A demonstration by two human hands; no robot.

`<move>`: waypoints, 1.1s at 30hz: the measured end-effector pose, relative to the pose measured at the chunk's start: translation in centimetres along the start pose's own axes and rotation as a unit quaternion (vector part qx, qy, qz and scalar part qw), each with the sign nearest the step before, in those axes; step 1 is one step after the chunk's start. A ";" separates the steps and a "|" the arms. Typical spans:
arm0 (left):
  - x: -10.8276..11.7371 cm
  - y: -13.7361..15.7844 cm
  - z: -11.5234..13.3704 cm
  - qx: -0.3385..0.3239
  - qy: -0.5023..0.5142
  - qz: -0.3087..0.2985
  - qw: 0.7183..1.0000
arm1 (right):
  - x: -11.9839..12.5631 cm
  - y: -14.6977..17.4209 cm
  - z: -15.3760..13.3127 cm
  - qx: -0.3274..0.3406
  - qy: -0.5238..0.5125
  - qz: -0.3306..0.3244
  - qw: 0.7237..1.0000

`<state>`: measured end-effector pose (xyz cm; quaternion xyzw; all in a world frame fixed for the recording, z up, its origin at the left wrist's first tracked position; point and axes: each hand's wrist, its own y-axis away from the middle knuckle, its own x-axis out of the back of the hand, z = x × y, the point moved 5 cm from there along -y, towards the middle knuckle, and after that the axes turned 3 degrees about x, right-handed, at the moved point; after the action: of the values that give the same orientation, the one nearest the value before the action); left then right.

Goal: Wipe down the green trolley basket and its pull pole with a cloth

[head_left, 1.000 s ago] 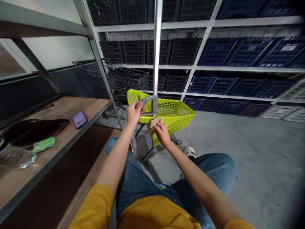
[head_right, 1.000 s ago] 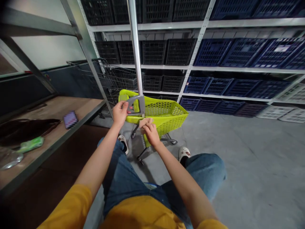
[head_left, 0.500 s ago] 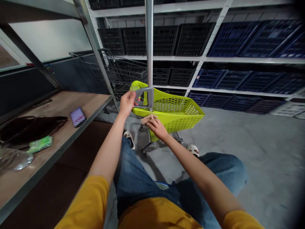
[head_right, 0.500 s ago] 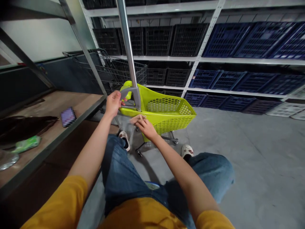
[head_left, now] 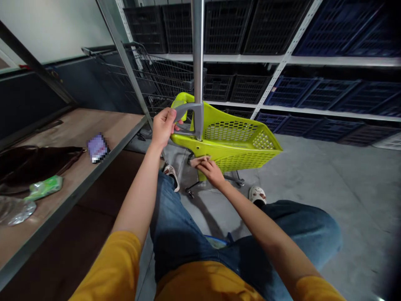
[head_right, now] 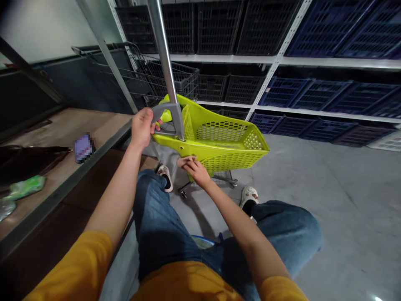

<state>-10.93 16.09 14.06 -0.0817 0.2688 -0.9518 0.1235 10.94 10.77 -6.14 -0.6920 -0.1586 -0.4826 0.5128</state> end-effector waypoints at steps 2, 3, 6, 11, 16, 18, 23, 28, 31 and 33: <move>0.2 0.7 0.9 -0.044 -0.070 0.039 0.996 | 2.2 -1.7 0.5 -0.007 -0.017 0.031 0.999; 0.3 1.4 1.6 -0.077 -0.116 0.072 0.988 | 2.9 -2.3 0.6 -0.008 -0.025 0.037 0.999; 0.4 4.6 3.0 -0.163 -0.269 0.189 0.930 | 3.2 -2.6 0.7 -0.005 -0.038 0.030 0.999; -3.4 7.8 3.0 -0.211 -0.406 0.067 0.887 | 0.0 -0.6 0.4 0.008 -0.018 0.002 1.000; -6.6 6.9 3.3 -0.165 -0.407 0.021 0.898 | -3.5 1.4 0.2 0.025 -0.020 -0.067 0.997; -7.4 6.5 2.9 -0.149 -0.412 0.008 0.899 | -4.8 2.3 0.2 0.026 -0.019 -0.091 0.995; -7.9 6.5 1.5 -0.142 -0.433 -0.007 0.890 | -8.3 5.4 0.6 0.033 0.006 -0.147 0.989; -8.1 7.1 1.2 -0.130 -0.467 -0.014 0.875 | -10.3 7.4 1.1 0.020 0.020 -0.184 0.983; -8.3 7.9 1.0 -0.128 -0.498 -0.008 0.857 | -9.0 6.4 1.4 0.019 0.004 -0.144 0.989; -8.4 8.5 0.7 -0.130 -0.510 -0.009 0.850 | -6.8 4.9 1.9 0.009 0.003 -0.089 0.996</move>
<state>-1.10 11.09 9.33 -0.5736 0.2882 -0.7337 0.2228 12.11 12.21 -14.51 -0.6693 -0.2225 -0.5271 0.4741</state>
